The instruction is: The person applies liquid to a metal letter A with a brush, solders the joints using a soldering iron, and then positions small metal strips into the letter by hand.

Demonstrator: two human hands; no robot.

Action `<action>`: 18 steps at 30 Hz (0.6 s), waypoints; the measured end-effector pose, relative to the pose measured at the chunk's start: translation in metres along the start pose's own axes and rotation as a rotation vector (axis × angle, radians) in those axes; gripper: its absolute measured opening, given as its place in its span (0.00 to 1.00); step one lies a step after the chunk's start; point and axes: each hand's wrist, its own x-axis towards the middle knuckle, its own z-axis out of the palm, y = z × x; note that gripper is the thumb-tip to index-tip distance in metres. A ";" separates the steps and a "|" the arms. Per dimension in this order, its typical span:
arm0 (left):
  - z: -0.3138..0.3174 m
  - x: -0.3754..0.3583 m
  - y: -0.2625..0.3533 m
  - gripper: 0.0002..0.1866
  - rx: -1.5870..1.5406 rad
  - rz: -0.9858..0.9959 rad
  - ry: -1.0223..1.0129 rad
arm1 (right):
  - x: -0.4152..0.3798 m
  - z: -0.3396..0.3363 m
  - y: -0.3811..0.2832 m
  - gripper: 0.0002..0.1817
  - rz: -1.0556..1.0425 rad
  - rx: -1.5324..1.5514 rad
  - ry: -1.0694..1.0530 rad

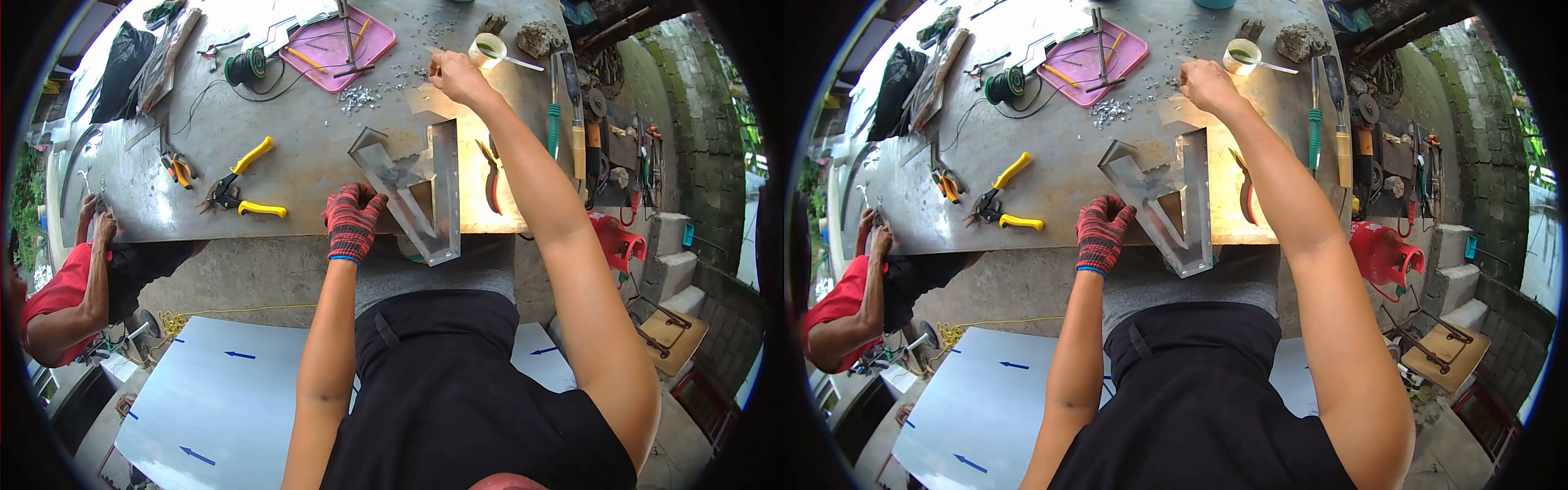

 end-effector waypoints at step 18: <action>0.003 0.003 -0.004 0.13 -0.010 -0.001 -0.006 | -0.017 0.000 -0.002 0.11 -0.070 0.285 0.170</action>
